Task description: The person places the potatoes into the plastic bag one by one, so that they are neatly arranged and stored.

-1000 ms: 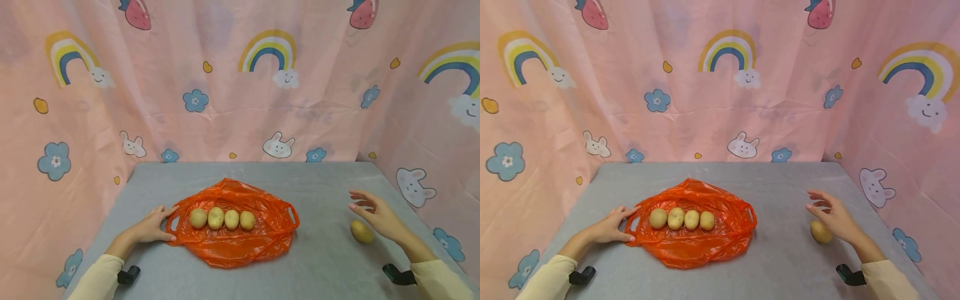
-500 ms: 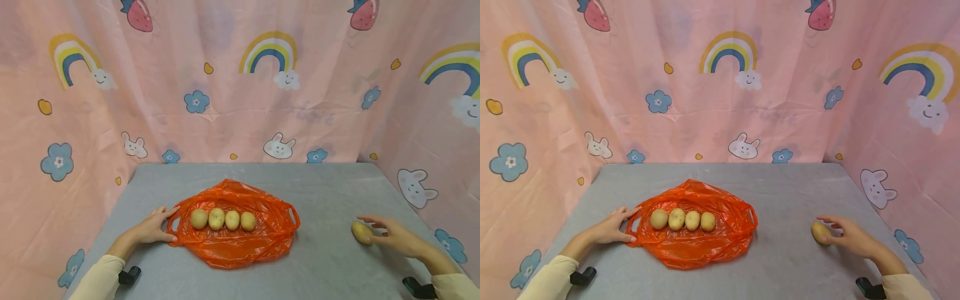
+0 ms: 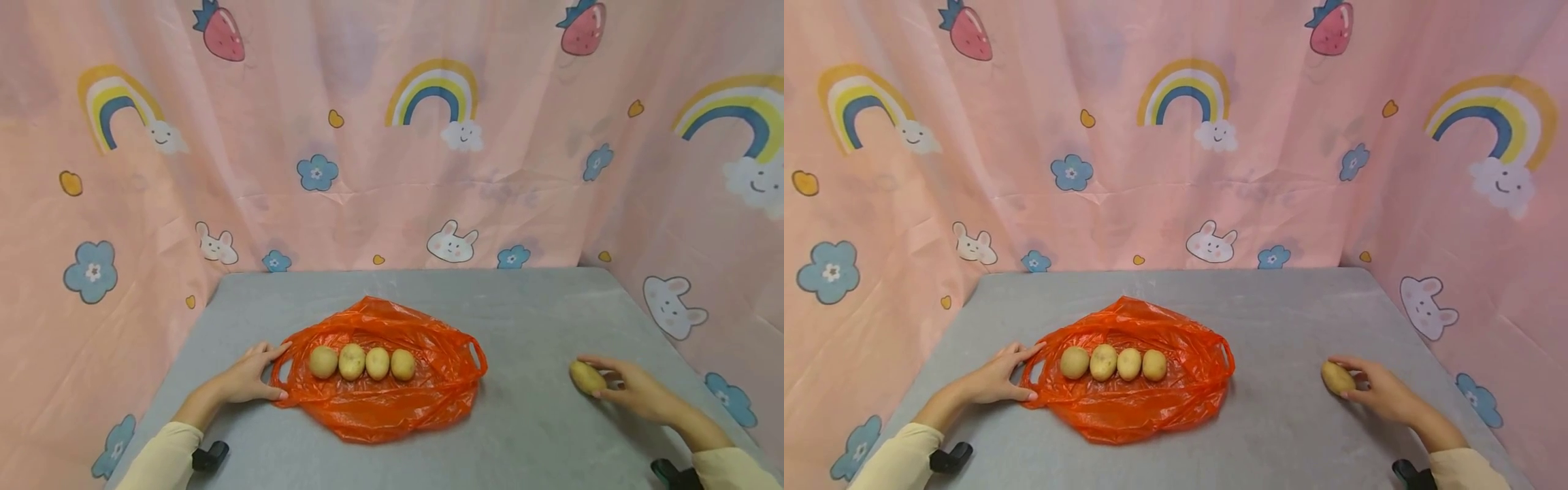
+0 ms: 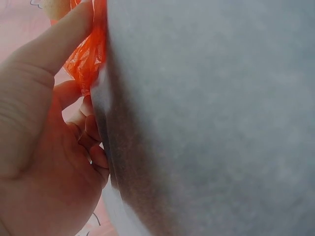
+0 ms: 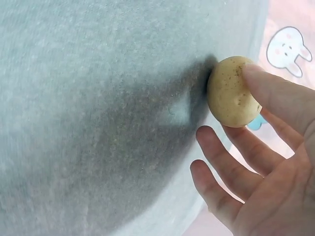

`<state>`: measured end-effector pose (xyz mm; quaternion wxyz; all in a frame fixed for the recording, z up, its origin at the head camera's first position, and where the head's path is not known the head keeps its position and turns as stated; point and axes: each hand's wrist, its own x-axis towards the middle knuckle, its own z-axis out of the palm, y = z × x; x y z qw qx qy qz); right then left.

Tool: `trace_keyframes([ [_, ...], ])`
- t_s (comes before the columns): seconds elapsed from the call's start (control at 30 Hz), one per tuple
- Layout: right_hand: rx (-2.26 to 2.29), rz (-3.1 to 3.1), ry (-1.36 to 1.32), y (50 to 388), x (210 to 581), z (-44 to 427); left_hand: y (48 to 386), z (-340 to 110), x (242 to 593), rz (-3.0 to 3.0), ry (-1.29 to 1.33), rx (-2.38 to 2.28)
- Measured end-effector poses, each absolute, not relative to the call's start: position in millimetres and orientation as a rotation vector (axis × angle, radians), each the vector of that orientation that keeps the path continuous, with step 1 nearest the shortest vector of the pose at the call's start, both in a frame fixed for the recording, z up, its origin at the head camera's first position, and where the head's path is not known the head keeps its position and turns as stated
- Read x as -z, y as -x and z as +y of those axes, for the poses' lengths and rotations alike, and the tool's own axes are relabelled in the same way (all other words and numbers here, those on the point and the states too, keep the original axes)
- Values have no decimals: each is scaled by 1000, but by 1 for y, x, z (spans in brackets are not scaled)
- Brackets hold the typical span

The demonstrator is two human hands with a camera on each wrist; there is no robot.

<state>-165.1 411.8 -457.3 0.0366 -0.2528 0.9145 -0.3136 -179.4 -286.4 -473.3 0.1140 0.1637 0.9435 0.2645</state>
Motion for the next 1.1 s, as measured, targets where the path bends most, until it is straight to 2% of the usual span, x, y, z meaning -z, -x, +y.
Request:
trace_keyframes([
  [0.47,714,2805,613,173,445,403,182,-285,472,2779,-482,-779],
  [0.83,743,2839,585,172,447,391,178,-288,474,2773,-458,-798],
  [1.1,972,2866,589,167,450,383,179,-287,475,2777,-480,-795],
])
